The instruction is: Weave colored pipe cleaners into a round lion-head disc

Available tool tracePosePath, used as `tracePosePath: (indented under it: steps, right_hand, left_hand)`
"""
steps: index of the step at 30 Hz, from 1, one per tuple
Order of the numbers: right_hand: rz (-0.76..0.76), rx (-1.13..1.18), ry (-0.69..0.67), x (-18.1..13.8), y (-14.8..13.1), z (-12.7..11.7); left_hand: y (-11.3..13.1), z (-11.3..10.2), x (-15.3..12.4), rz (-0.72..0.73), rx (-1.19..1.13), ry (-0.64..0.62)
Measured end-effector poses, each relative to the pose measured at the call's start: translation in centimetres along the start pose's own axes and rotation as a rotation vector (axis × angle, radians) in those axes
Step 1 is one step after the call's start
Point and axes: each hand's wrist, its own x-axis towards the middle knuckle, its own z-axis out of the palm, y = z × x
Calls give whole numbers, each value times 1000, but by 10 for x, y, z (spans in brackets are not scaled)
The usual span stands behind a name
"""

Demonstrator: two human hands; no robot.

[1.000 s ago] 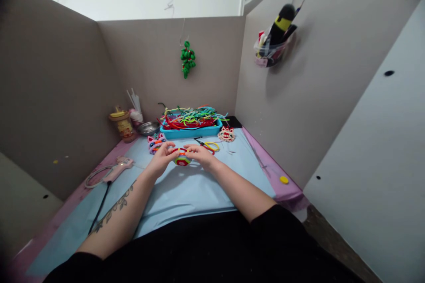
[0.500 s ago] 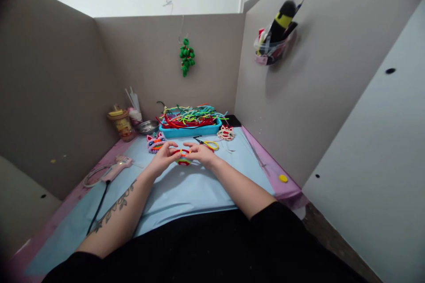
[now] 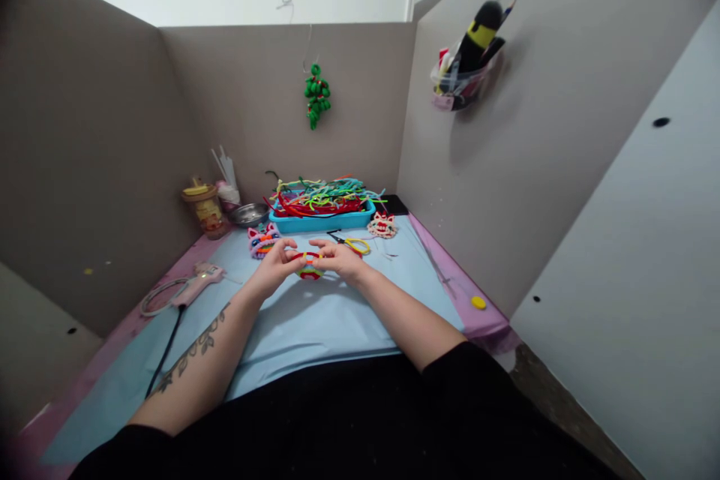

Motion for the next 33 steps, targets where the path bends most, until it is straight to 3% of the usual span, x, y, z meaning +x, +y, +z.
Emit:
tracePosePath:
  steps: [4,7,9,18,25,33]
  right_hand:
    - [11,31,113,0,1,-6]
    - [-102,-54,291,2,2,-8]
    - [-159,-98,342,2,3,-6]
    - [14,272,185,4,7,0]
    - [-30,163,187,2,2,-2]
    - [-79,35,214,0,-2,0]
  left_hand:
    - [-4,-5,4,6,-40,116]
    - [-5,-6,5,4,-66,168]
    - [-5,-6,6,5,-71,162]
    - [-3,-2,2,-13,-98,35]
    - [-4,-4,2,-124,-18,-83]
    - [-4,1,2,-129,23,-19]
